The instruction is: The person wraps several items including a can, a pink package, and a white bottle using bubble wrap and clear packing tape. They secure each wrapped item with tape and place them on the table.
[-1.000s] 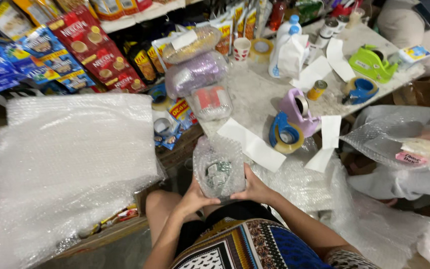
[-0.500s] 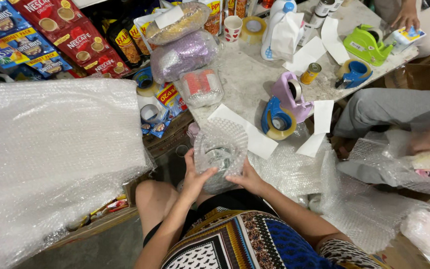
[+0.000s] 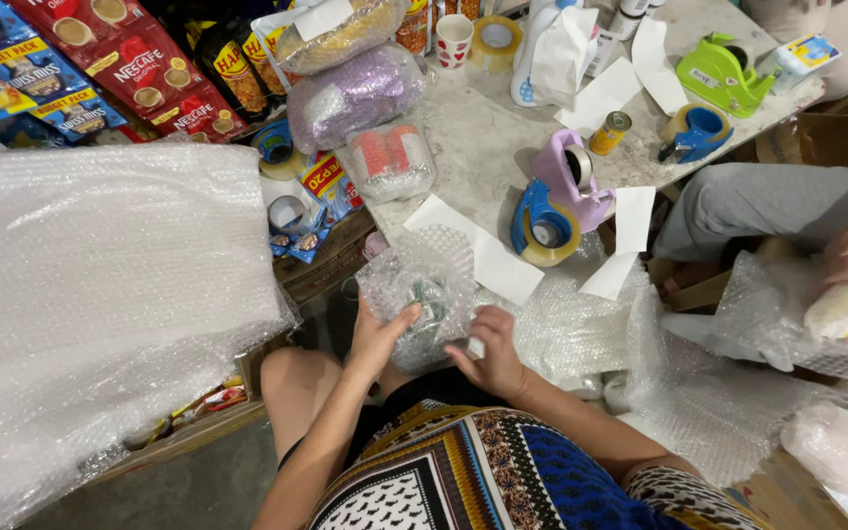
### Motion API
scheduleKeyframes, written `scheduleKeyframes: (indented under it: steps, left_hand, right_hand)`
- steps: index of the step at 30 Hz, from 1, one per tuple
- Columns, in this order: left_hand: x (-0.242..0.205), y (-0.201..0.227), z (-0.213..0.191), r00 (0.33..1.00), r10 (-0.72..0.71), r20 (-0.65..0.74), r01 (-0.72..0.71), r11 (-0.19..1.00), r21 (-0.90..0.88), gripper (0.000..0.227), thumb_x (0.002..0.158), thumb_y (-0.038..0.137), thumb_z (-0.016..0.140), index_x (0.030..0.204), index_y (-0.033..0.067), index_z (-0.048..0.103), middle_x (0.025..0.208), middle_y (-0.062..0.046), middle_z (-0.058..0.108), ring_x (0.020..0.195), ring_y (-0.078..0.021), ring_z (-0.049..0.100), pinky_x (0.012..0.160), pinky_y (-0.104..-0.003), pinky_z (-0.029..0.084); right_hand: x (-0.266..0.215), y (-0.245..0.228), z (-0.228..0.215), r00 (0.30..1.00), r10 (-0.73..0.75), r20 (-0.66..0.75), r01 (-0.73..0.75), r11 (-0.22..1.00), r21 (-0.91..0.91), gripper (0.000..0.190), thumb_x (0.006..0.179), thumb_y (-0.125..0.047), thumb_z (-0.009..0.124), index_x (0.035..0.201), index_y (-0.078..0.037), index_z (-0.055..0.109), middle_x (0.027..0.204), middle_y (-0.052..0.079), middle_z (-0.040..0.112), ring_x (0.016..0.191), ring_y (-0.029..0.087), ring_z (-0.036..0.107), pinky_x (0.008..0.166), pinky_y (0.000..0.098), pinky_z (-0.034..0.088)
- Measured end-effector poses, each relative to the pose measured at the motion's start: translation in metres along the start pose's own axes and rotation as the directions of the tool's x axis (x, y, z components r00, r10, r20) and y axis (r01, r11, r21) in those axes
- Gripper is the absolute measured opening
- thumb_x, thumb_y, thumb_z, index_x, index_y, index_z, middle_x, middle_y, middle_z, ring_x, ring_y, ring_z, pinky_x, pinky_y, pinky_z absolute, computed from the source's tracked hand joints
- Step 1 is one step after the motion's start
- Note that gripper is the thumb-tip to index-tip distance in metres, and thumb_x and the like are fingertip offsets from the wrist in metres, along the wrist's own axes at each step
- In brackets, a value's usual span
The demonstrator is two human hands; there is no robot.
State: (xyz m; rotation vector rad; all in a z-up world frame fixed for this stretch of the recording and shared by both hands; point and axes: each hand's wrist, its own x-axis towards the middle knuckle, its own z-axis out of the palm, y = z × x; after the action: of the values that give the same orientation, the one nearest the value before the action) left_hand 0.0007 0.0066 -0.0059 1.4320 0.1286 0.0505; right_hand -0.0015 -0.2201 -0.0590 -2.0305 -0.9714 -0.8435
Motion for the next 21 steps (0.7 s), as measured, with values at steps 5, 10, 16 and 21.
scheduleKeyframes:
  steps: [5,10,16,21]
  left_hand:
    - [0.002,-0.011,-0.01,0.996,-0.087,0.001,0.086,0.988,0.125,0.075,0.085,0.03,0.08,0.145,0.0,0.048,0.137,-0.016,0.065,0.122,-0.0232,0.064,0.103,-0.035,0.051]
    - [0.002,-0.011,-0.06,0.865,-0.082,0.494,0.237,0.936,-0.26,0.093,0.084,0.023,0.078,0.158,0.0125,0.022,0.162,-0.005,0.033,0.148,-0.016,0.032,0.121,-0.033,0.027]
    - [0.016,-0.016,-0.047,0.952,-0.137,0.273,0.141,0.99,0.006,0.081,0.088,0.021,0.076,0.156,0.0009,0.037,0.152,-0.015,0.049,0.142,-0.0251,0.045,0.118,-0.038,0.034]
    - [0.022,-0.006,-0.039,0.94,-0.082,0.331,0.139,0.979,-0.15,0.092,0.081,0.018,0.08,0.157,0.0052,0.029,0.148,-0.014,0.05,0.137,-0.0237,0.048,0.113,-0.038,0.039]
  right_hand:
    - [0.03,-0.032,-0.004,0.989,-0.034,0.142,0.036,0.999,-0.012,0.072,0.083,-0.015,0.084,0.143,-0.001,0.045,0.135,0.019,0.046,0.132,0.04,0.047,0.113,0.0473,0.043]
    - [0.074,-0.046,-0.021,0.96,0.001,0.28,0.032,0.993,-0.115,0.07,0.086,-0.022,0.079,0.145,0.001,0.05,0.148,0.015,0.049,0.122,0.037,0.05,0.104,0.0475,0.043]
    - [0.099,-0.053,-0.031,0.936,0.015,0.351,0.021,0.995,-0.099,0.064,0.085,-0.019,0.078,0.142,-0.002,0.054,0.148,0.013,0.054,0.125,0.039,0.048,0.104,0.0497,0.04]
    - [0.11,-0.048,-0.035,0.88,-0.026,0.475,-0.042,0.99,0.131,0.052,0.085,-0.013,0.074,0.132,0.0,0.056,0.141,0.017,0.053,0.142,0.038,0.047,0.123,0.0572,0.031]
